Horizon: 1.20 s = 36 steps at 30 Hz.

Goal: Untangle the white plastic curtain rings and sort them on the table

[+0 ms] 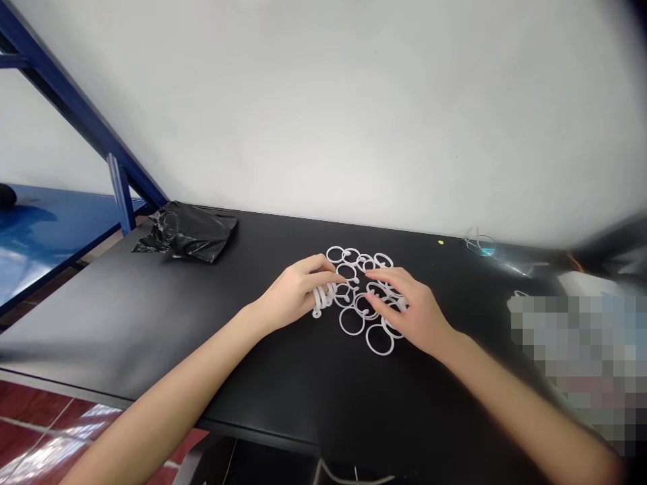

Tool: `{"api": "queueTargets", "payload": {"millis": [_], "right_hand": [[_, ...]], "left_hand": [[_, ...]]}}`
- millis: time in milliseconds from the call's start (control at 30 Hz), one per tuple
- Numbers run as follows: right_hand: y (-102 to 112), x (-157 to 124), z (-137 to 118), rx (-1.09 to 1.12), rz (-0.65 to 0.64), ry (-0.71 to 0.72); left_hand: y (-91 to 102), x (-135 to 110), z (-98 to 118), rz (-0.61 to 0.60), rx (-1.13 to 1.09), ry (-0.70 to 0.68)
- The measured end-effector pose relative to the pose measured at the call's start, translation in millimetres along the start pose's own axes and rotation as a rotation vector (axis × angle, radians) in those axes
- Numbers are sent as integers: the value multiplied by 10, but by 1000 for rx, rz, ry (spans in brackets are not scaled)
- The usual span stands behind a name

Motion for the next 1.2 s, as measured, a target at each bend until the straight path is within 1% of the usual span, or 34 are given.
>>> {"api": "queueTargets", "payload": {"millis": [67, 133, 200, 233, 300, 333, 400, 467, 500, 600, 667, 733, 867, 967, 1067, 1133, 1200], "right_hand": [[-139, 46, -45, 11, -88, 29], [-282, 110, -87, 16, -159, 68], [-459, 174, -103, -1, -262, 89], [-551, 201, -107, -12, -321, 96], [-708, 255, -107, -36, -418, 100], [-769, 281, -107, -50, -454, 99], [-852, 328, -104, -73, -508, 86], [-890, 363, -92, -81, -544, 52], [-892, 378, -80, -80, -556, 27], [-854, 413, -28, -79, -560, -48], [-826, 423, -5, -80, -553, -73], [-824, 418, -6, -89, -557, -71], [-892, 392, -54, -143, -587, -15], [-946, 397, -74, -182, -607, 14], [-973, 420, -51, -222, -618, 5], [-990, 423, -18, -254, -629, -7], [-1010, 421, -2, -275, -638, 11]], "left_hand": [[82, 7, 70, 117, 14, -71], [178, 9, 104, 248, 36, -90], [252, 21, 70, 336, 8, -21], [263, 32, 35, 346, -25, 34], [246, 56, -28, 314, -98, 130], [229, 67, -44, 286, -126, 154], [214, 84, -44, 247, -152, 154], [223, 88, -47, 239, -160, 147], [224, 86, -65, 238, -173, 165], [175, 63, -149, 201, -244, 270], [139, 54, -162, 170, -236, 287], [114, 49, -170, 150, -244, 301], [106, 40, -228, 150, -362, 393], [137, 45, -258, 165, -347, 400], [128, 36, -299, 159, -360, 423], [131, 34, -303, 165, -350, 415], [130, 35, -294, 162, -341, 403]]}}
Point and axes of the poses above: each hand's wrist, its own x-axis towards the middle knuckle, its own y-axis out of the back of the hand, z = x × y, the point moved 9 cm from there along x, towards the middle knuckle, and after that the axes turned 14 degrees about z, right-handed, at the moved point
